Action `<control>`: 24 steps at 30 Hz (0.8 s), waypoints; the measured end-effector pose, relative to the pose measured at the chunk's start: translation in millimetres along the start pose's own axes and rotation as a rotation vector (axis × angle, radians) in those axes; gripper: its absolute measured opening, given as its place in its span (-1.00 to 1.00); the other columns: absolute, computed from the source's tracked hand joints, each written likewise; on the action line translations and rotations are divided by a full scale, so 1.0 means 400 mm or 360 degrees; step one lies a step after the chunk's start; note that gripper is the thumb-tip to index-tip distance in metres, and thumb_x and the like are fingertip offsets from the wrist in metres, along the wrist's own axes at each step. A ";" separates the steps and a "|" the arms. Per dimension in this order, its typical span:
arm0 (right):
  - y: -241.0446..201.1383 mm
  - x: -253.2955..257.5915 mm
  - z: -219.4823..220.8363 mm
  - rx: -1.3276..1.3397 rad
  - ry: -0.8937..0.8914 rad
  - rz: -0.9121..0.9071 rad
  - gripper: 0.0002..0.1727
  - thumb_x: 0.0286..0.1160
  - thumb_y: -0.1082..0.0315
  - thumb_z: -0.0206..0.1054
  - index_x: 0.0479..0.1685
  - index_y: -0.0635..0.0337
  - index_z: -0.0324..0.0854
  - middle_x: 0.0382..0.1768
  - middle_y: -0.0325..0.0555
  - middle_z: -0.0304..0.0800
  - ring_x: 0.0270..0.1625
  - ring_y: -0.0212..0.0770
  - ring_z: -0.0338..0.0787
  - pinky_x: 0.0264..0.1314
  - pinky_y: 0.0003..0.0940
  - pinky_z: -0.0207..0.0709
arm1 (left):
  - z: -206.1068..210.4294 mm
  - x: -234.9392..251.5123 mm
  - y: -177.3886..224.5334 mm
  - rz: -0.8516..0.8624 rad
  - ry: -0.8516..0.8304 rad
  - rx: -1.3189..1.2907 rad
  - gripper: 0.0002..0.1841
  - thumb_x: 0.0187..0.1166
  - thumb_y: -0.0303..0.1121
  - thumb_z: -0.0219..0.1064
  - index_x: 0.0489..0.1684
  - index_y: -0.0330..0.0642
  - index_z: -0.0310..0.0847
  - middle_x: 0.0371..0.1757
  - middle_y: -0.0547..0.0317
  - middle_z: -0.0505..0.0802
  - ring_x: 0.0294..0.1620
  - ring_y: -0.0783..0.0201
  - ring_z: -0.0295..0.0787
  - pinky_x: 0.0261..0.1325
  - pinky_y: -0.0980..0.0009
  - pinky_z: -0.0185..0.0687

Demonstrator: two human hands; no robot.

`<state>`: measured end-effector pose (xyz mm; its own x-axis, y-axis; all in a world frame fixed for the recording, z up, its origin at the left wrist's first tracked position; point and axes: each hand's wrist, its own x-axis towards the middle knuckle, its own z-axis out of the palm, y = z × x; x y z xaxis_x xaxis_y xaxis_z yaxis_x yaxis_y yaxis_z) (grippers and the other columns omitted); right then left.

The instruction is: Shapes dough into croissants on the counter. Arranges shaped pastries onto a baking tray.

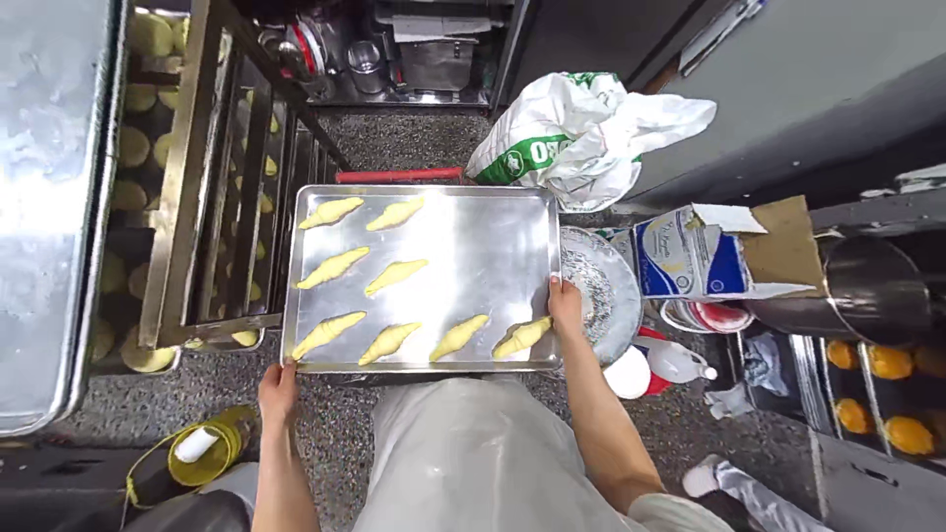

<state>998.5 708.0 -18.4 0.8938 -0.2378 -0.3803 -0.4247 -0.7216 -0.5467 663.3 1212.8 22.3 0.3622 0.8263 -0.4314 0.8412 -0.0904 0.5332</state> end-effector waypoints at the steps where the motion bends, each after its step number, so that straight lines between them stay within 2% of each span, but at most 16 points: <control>1: 0.001 -0.006 -0.012 -0.0028 0.0017 -0.0029 -0.41 0.77 -0.13 0.02 -0.18 0.22 0.73 -0.27 0.10 0.79 -0.11 0.08 0.80 0.01 0.24 0.57 | 0.002 -0.002 -0.005 0.0013 0.0012 -0.0086 -0.56 0.80 -0.06 0.16 -0.04 -0.38 0.59 -0.28 -0.06 0.65 -0.31 0.17 0.54 -0.12 0.05 0.52; 3: 0.007 -0.032 -0.047 -0.0072 0.0025 -0.0054 -0.41 0.78 -0.13 0.01 -0.18 0.21 0.74 -0.28 0.08 0.80 -0.11 0.07 0.81 0.00 0.23 0.58 | 0.001 -0.022 -0.010 -0.0003 0.0005 -0.0277 -0.65 0.79 -0.12 0.18 -0.09 -0.30 0.56 -0.37 0.16 0.58 -0.44 0.38 0.45 -0.26 0.30 0.50; 5: 0.004 -0.056 -0.094 -0.0091 0.0053 -0.0088 -0.41 0.79 -0.09 0.02 -0.17 0.26 0.73 -0.31 0.11 0.78 -0.14 0.08 0.79 -0.01 0.22 0.57 | 0.001 -0.038 -0.014 0.0043 0.0002 -0.0431 -0.73 0.78 -0.17 0.19 -0.26 -0.18 0.48 -0.52 0.34 0.51 -0.64 0.53 0.39 -0.51 0.52 0.44; 7: 0.003 -0.069 -0.147 -0.0108 0.0102 -0.0138 -0.39 0.79 -0.11 0.02 -0.18 0.32 0.71 -0.32 0.15 0.75 -0.15 0.11 0.77 0.01 0.23 0.56 | -0.003 -0.062 -0.012 0.0122 -0.0034 -0.0597 -0.77 0.77 -0.24 0.19 -0.34 -0.10 0.45 -0.58 0.43 0.52 -0.69 0.57 0.38 -0.57 0.59 0.41; 9: -0.008 -0.076 -0.214 -0.0069 0.0143 -0.0183 -0.40 0.78 -0.10 0.04 -0.22 0.32 0.68 -0.37 0.10 0.70 -0.22 0.04 0.73 -0.04 0.16 0.56 | -0.007 -0.085 0.013 0.0204 -0.0051 -0.0769 -0.77 0.76 -0.29 0.19 -0.41 -0.01 0.43 -0.60 0.49 0.56 -0.70 0.58 0.41 -0.60 0.62 0.41; 11: -0.034 -0.082 -0.288 0.0016 0.0174 -0.0229 -0.46 0.78 -0.05 0.07 -0.25 0.29 0.65 -0.45 -0.01 0.63 -0.33 -0.10 0.67 -0.15 0.03 0.54 | -0.020 -0.105 0.072 0.0279 -0.0076 -0.0905 -0.80 0.73 -0.32 0.19 -0.40 0.03 0.44 -0.58 0.52 0.64 -0.66 0.58 0.52 -0.57 0.61 0.52; 12: -0.052 -0.082 -0.324 0.0075 0.0179 -0.0237 -0.49 0.79 -0.01 0.07 -0.23 0.29 0.66 -0.45 -0.05 0.63 -0.35 -0.17 0.66 -0.18 -0.02 0.56 | -0.032 -0.112 0.109 0.0321 -0.0095 -0.0931 -0.82 0.73 -0.32 0.18 -0.37 0.03 0.44 -0.54 0.51 0.68 -0.59 0.57 0.60 -0.49 0.57 0.62; 13: -0.075 -0.082 -0.358 0.0145 0.0166 -0.0234 -0.52 0.79 0.02 0.09 -0.14 0.31 0.67 -0.40 -0.05 0.67 -0.33 -0.22 0.68 -0.16 -0.05 0.60 | -0.048 -0.117 0.148 0.0372 -0.0117 -0.0928 -0.85 0.72 -0.32 0.17 -0.33 0.00 0.45 -0.48 0.49 0.72 -0.50 0.54 0.69 -0.37 0.50 0.73; 16: -0.153 -0.083 -0.444 0.0257 0.0106 -0.0159 -0.62 0.78 0.08 0.14 0.11 0.25 0.59 -0.22 -0.21 0.62 -0.22 -0.45 0.62 -0.06 -0.31 0.60 | -0.091 -0.121 0.254 0.0548 -0.0152 -0.0852 -0.85 0.74 -0.25 0.16 -0.20 -0.08 0.51 -0.37 0.48 0.75 -0.37 0.52 0.77 -0.22 0.42 0.81; 19: -0.169 -0.037 -0.490 0.0355 0.0140 -0.0180 -0.64 0.60 0.04 0.33 0.18 0.04 0.59 -0.14 -0.42 0.66 -0.15 -0.55 0.67 -0.01 -0.38 0.66 | -0.110 -0.097 0.340 0.0651 -0.0214 -0.0888 -0.87 0.73 -0.18 0.20 -0.15 0.02 0.51 -0.31 0.48 0.77 -0.31 0.48 0.78 -0.15 0.36 0.82; 22: -0.208 -0.013 -0.514 0.0449 0.0163 -0.0173 -0.72 0.60 0.05 0.34 0.16 -0.12 0.58 -0.14 -0.60 0.67 -0.10 -0.61 0.70 0.07 -0.42 0.68 | -0.128 -0.083 0.443 0.0813 -0.0276 -0.0960 -0.88 0.75 -0.21 0.17 -0.25 0.13 0.44 -0.39 0.54 0.72 -0.41 0.56 0.69 -0.28 0.50 0.72; 23: -0.203 0.005 -0.524 0.0483 0.0153 -0.0231 -0.77 0.63 0.08 0.32 0.14 -0.13 0.57 -0.15 -0.60 0.66 -0.11 -0.61 0.71 0.07 -0.44 0.68 | -0.133 -0.081 0.473 0.0858 -0.0292 -0.0992 -0.87 0.78 -0.24 0.15 -0.26 0.13 0.44 -0.39 0.55 0.73 -0.42 0.57 0.70 -0.28 0.53 0.72; 24: -0.178 0.032 -0.536 0.0534 0.0123 -0.0419 -0.81 0.66 0.15 0.28 0.10 -0.05 0.58 -0.20 -0.55 0.68 -0.16 -0.58 0.73 0.00 -0.45 0.69 | -0.137 -0.075 0.500 0.0890 -0.0292 -0.1004 -0.86 0.78 -0.28 0.12 -0.26 0.13 0.44 -0.40 0.56 0.73 -0.41 0.58 0.70 -0.26 0.53 0.73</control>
<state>1071.0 617.0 175.7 0.9806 -0.1311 -0.1455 -0.1928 -0.5157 -0.8348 798.8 1200.4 181.9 0.7614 0.6449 -0.0665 0.1592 -0.0865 0.9835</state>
